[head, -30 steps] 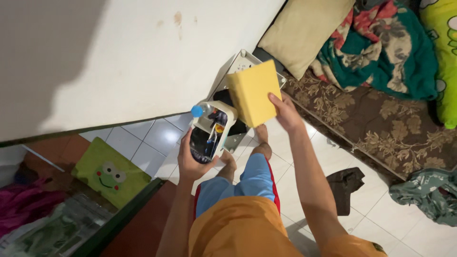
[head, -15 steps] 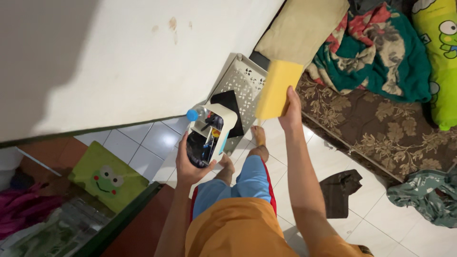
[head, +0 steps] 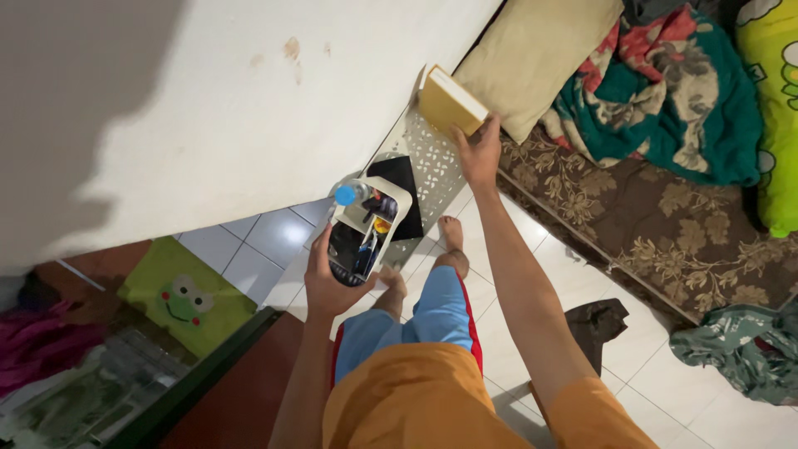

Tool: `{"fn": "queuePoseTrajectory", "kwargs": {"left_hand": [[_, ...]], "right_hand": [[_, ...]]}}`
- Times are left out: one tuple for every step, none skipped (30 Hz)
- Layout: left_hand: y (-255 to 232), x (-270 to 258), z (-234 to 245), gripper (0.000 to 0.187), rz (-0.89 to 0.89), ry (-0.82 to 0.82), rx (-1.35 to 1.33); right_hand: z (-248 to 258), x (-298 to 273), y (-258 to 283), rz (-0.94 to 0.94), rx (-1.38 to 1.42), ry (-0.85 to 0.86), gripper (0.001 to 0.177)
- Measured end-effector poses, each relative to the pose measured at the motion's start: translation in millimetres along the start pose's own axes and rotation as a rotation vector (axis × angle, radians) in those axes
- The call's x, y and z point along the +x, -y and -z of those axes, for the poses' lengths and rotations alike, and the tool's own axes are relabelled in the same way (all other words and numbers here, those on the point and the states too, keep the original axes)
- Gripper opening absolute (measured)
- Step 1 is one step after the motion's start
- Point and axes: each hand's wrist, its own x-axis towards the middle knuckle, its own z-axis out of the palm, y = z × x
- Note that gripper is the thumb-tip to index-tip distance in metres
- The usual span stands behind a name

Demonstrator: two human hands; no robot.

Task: The person empties a small white storage unit, removes items including a notebook and a tin box, then places them back into the unit. They open the tin box, remove blister packs of pills, and place them into a blue container before returning the tin to the storage unit.

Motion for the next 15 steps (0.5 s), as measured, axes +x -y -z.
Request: {"fn": "queuePoseTrajectory", "kwargs": {"left_hand": [[0.6, 0.2, -0.2, 0.112, -0.002, -0.001, 0.01], [1.5, 1.5, -0.4, 0.112, 0.003, -0.001, 0.014], [2.5, 2.4, -0.2, 0.112, 0.009, -0.002, 0.017], [3.0, -0.7, 0.7, 0.113, 0.02, 0.0, 0.021], [3.5, -4.1, 1.5, 0.113, 0.034, -0.001, 0.018], [4.4, -4.1, 1.4, 0.113, 0.041, -0.002, 0.013], [5.1, -4.1, 1.2, 0.113, 0.049, -0.003, 0.008], [5.7, -5.1, 0.8, 0.112, 0.06, -0.005, 0.01], [6.6, -6.0, 0.4, 0.112, 0.07, -0.007, 0.012], [7.5, -7.7, -0.2, 0.111, 0.083, -0.008, 0.013], [8.5, -8.9, -0.7, 0.111, 0.076, -0.008, 0.014], [9.9, -7.9, -0.8, 0.111, 0.065, -0.011, 0.016], [11.2, -6.7, -0.9, 0.111, 0.054, -0.014, 0.019], [12.5, -5.6, -1.1, 0.111, 0.06, -0.01, 0.02], [13.3, -5.9, -1.0, 0.111, 0.067, -0.006, 0.02]], "right_hand": [[1.1, 1.9, -3.2, -0.021, -0.031, 0.001, 0.055], [1.5, 6.1, -5.6, -0.04, -0.061, 0.002, 0.056], [1.8, 9.7, -7.7, -0.009, -0.047, 0.008, 0.056], [3.4, 10.2, -9.8, 0.017, -0.036, 0.016, 0.056], [4.9, 10.6, -11.7, 0.043, -0.024, 0.025, 0.056], [6.0, 12.7, -13.3, 0.058, 0.0, 0.021, 0.057], [7.4, 15.4, -14.7, 0.073, 0.024, 0.017, 0.058], [9.9, 15.7, -16.3, 0.085, 0.047, 0.013, 0.059], [11.6, 16.2, -17.7, 0.03, 0.056, 0.004, 0.059], [13.4, 15.8, -19.5, -0.027, 0.065, -0.004, 0.059], [15.1, 15.0, -20.8, -0.084, 0.073, -0.012, 0.058], [15.1, 15.7, -21.2, -0.096, 0.092, 0.009, 0.059], [15.2, 15.9, -21.2, -0.108, 0.11, 0.029, 0.059], [15.6, 15.5, -20.8, -0.12, 0.127, 0.05, 0.06], [16.3, 12.7, -20.2, -0.1, 0.121, 0.031, 0.059]]}}
